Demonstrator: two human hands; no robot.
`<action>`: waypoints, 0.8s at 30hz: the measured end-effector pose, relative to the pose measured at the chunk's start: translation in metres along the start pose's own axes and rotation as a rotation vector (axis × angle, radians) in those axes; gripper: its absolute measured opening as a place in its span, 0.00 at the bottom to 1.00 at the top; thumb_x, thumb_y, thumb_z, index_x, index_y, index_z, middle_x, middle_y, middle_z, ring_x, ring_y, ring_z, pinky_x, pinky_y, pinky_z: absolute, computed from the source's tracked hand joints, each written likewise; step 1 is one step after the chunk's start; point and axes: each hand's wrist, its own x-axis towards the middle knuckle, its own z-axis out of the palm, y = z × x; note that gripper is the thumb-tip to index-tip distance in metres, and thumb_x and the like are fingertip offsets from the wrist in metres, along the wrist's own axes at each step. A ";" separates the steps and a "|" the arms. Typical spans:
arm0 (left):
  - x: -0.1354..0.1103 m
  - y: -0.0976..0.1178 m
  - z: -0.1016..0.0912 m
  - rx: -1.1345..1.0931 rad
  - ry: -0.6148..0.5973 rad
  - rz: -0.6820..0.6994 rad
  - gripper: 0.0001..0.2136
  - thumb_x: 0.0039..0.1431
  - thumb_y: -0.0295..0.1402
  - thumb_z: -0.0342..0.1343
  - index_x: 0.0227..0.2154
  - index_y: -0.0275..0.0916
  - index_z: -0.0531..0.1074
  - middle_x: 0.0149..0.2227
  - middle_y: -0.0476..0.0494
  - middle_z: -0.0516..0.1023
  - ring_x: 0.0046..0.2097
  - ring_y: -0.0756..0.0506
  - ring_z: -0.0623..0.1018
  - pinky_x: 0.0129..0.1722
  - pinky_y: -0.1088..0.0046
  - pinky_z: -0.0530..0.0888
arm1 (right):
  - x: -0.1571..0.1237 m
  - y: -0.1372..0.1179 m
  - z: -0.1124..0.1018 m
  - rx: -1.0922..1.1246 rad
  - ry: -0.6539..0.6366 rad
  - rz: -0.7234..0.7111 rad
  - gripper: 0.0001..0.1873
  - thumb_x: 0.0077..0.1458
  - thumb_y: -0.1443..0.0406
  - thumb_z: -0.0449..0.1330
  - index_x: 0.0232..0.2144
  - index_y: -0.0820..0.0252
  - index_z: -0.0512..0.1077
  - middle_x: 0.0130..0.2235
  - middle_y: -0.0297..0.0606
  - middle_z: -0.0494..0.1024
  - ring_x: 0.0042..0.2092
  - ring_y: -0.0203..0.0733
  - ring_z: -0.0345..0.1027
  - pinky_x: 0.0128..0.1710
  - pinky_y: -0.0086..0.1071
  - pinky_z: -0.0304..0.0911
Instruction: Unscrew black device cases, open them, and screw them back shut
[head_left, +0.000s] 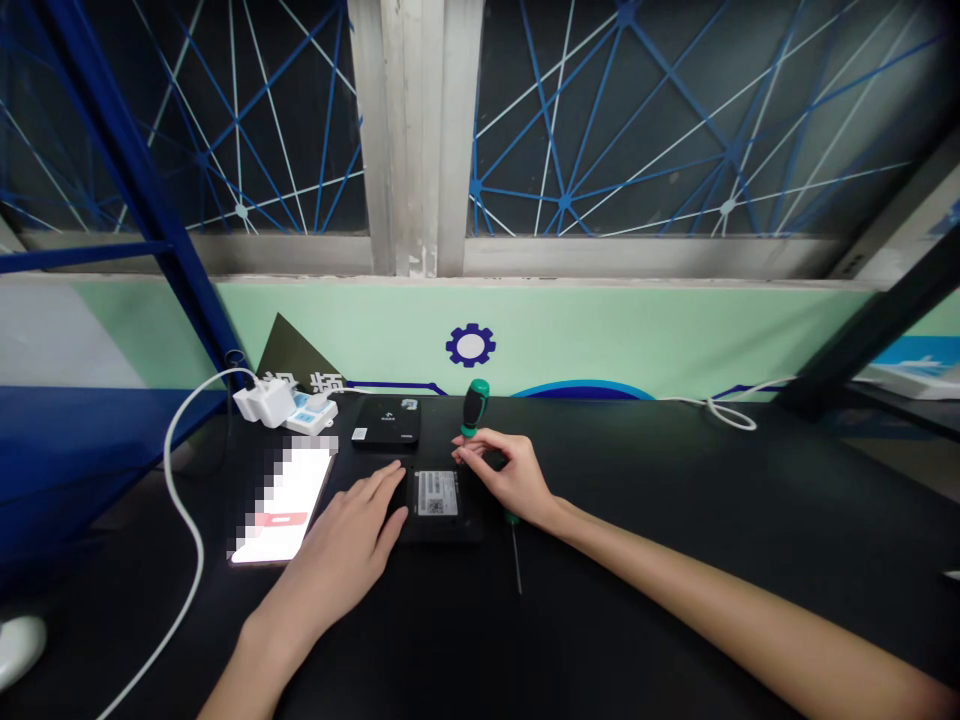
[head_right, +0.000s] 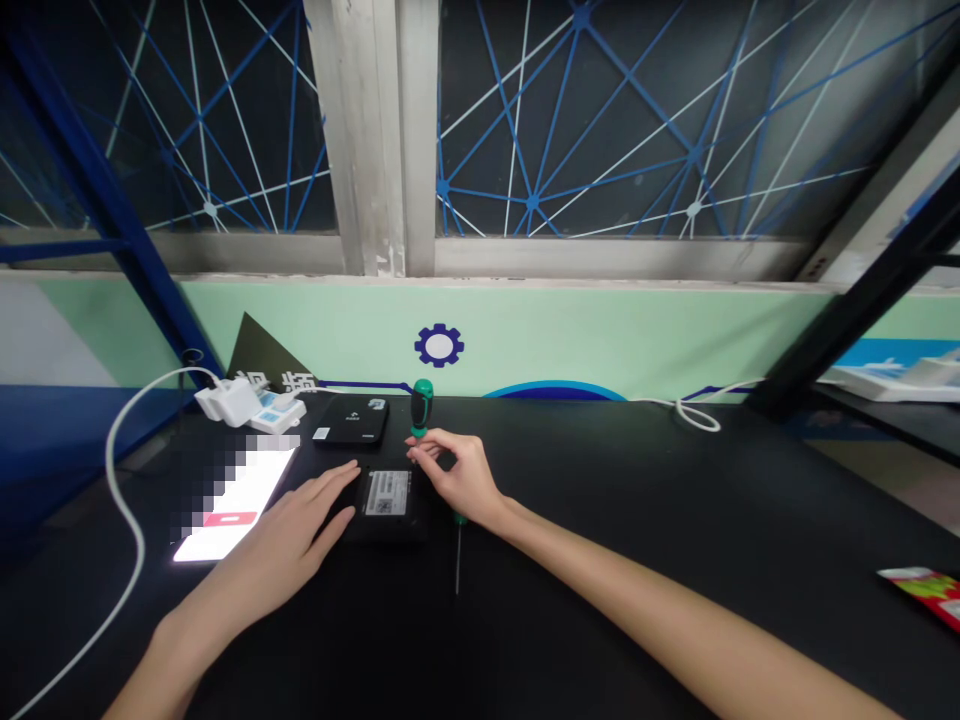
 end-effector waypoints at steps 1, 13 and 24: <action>0.000 0.000 0.000 0.001 -0.002 -0.003 0.24 0.72 0.42 0.39 0.67 0.44 0.56 0.68 0.42 0.62 0.64 0.40 0.67 0.60 0.58 0.68 | 0.000 0.000 0.000 -0.004 0.005 0.000 0.09 0.60 0.60 0.62 0.33 0.60 0.77 0.32 0.40 0.83 0.31 0.42 0.78 0.35 0.34 0.74; 0.000 0.000 0.000 -0.008 0.021 0.003 0.24 0.72 0.43 0.39 0.67 0.45 0.58 0.67 0.42 0.63 0.64 0.39 0.68 0.58 0.58 0.69 | 0.000 -0.001 0.000 -0.014 0.011 -0.005 0.09 0.60 0.60 0.62 0.37 0.59 0.77 0.33 0.39 0.83 0.32 0.43 0.78 0.37 0.35 0.74; 0.000 -0.001 0.001 -0.008 0.027 0.010 0.24 0.72 0.42 0.39 0.67 0.45 0.57 0.67 0.42 0.64 0.64 0.39 0.68 0.59 0.58 0.68 | 0.000 -0.001 -0.001 -0.007 -0.001 -0.001 0.10 0.61 0.58 0.61 0.36 0.59 0.78 0.31 0.39 0.83 0.31 0.43 0.78 0.35 0.35 0.74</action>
